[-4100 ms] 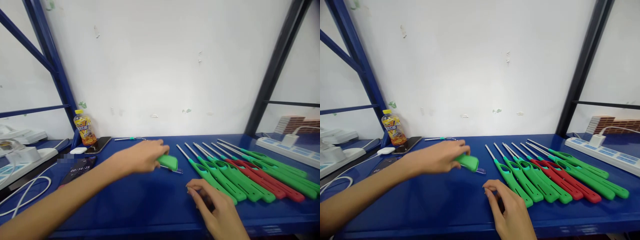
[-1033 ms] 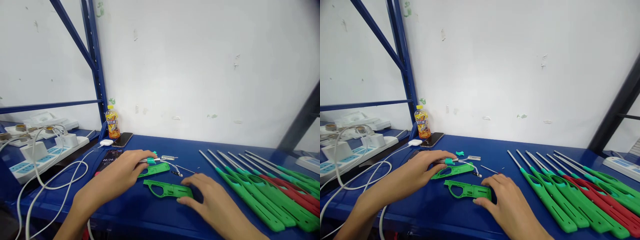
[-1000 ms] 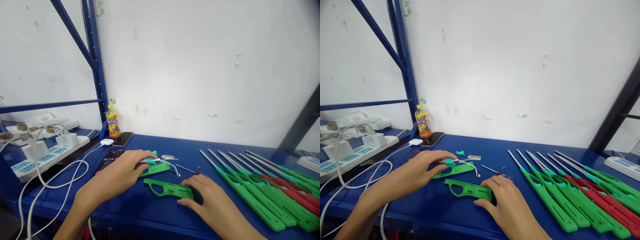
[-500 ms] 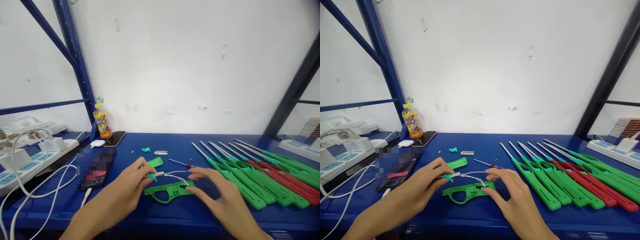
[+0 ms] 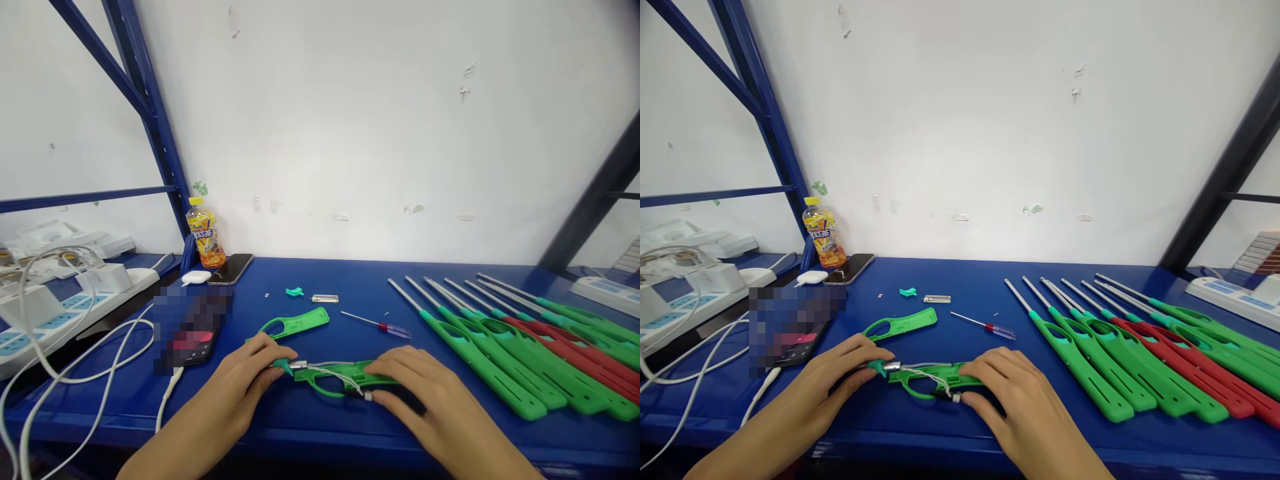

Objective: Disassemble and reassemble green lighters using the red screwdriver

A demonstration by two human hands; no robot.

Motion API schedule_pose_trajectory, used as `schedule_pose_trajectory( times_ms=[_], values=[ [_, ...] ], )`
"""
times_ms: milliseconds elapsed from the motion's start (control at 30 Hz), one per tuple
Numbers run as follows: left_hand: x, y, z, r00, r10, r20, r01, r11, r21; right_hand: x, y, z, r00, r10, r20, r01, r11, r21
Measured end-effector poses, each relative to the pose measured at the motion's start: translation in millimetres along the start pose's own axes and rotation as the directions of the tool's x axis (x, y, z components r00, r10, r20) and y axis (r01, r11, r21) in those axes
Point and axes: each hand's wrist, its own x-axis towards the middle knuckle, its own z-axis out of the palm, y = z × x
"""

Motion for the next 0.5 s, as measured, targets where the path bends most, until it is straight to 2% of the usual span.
schedule_pose_trajectory(
  times_ms=[133, 267, 500],
  values=[
    [4.7, 8.2, 5.3, 1.000, 0.007, 0.005, -0.007, 0.999, -0.044, -1.4, 1.0, -2.2, 1.000, 0.004, 0.030, -0.006, 0.998, 0.063],
    [4.3, 11.7, 8.6, 0.999, 0.010, 0.033, -0.008, 0.999, -0.042, -0.9, 2.1, -5.2, 0.997, 0.054, 0.061, -0.061, 0.991, 0.117],
    [1.4, 10.6, 7.2, 0.998, 0.021, 0.061, -0.017, 0.998, -0.054, -1.6, 4.0, -4.1, 0.994, 0.112, 0.006, -0.112, 0.988, 0.108]
  ],
)
